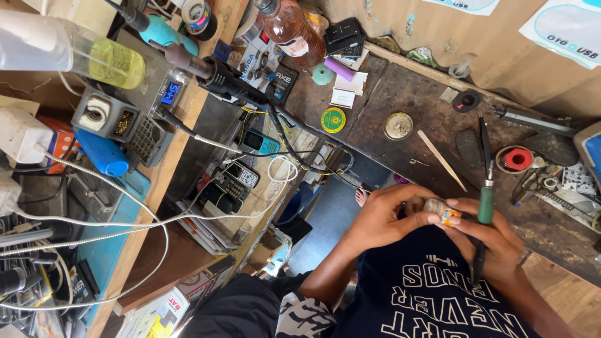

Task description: The person solders small electronic components at a cluttered repair workbench. They hold a component with tweezers or fingers, apply solder with a heated soldering iron, dip the iron in a stand, and reposition the part repeatedly while working on the joint.

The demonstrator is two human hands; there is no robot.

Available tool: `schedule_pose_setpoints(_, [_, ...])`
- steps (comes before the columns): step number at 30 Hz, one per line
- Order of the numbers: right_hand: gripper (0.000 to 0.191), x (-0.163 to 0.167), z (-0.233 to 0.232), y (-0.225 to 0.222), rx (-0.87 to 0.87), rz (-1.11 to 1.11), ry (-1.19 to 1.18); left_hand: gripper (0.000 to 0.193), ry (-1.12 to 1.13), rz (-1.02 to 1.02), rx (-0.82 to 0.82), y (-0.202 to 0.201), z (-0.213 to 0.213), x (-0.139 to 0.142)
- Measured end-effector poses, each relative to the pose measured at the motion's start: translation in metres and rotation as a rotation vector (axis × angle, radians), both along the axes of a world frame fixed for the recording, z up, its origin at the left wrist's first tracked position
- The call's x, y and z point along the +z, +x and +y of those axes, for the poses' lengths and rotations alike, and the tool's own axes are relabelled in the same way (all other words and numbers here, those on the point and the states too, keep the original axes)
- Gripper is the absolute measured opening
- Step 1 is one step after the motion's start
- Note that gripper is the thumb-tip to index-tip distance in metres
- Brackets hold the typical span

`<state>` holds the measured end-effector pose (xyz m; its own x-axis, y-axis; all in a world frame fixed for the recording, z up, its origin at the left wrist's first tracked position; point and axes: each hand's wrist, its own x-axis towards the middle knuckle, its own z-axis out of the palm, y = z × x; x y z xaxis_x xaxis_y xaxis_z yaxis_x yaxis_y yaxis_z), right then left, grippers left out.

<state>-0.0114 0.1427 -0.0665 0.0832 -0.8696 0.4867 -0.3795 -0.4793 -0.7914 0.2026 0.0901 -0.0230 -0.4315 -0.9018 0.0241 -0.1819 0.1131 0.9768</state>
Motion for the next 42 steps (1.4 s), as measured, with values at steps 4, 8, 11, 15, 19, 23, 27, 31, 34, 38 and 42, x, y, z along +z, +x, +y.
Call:
schedule_pose_setpoints(4, [0.035,-0.001,-0.003,-0.003,-0.013,0.044,-0.046,0.016,0.08,-0.161,0.143,0.002,-0.006,0.007])
schedule_pose_setpoints(8, [0.041,-0.005,-0.003,-0.007,0.024,-0.182,0.07,0.028,-0.354,-0.32,0.496,0.018,-0.035,0.006])
schedule_pose_setpoints(11, [0.045,-0.008,0.0,-0.007,0.076,-0.322,0.119,0.033,-0.445,-0.488,0.597,0.029,-0.06,-0.005])
schedule_pose_setpoints(15, [0.045,-0.012,0.002,-0.009,0.069,-0.368,0.127,0.039,-0.45,-0.614,0.647,0.029,-0.076,-0.023])
schedule_pose_setpoints(19, [0.044,-0.017,0.003,-0.011,0.003,-0.368,0.157,0.042,-0.522,-0.537,0.705,0.025,-0.073,-0.031])
schedule_pose_setpoints(23, [0.039,-0.026,0.001,-0.01,0.088,-0.563,0.211,0.035,-0.457,-0.306,0.561,0.01,-0.036,-0.02])
schedule_pose_setpoints(27, [0.038,-0.031,-0.001,-0.006,0.145,-0.608,0.247,0.058,-0.208,0.018,0.132,-0.008,-0.003,-0.006])
schedule_pose_setpoints(31, [0.039,-0.026,-0.002,-0.001,0.117,-0.502,0.243,0.049,-0.157,0.097,0.113,-0.02,0.006,-0.004])
schedule_pose_setpoints(34, [0.036,-0.016,-0.005,-0.005,0.119,-0.489,0.196,0.048,-0.168,0.148,0.143,-0.015,0.004,-0.009])
schedule_pose_setpoints(38, [0.038,0.008,0.003,-0.026,0.114,-0.476,0.092,0.042,-0.098,0.215,0.265,-0.01,-0.003,-0.019])
schedule_pose_setpoints(42, [0.057,0.04,0.013,-0.043,0.131,-0.077,0.104,0.042,-0.034,0.293,0.267,-0.009,-0.006,-0.021])
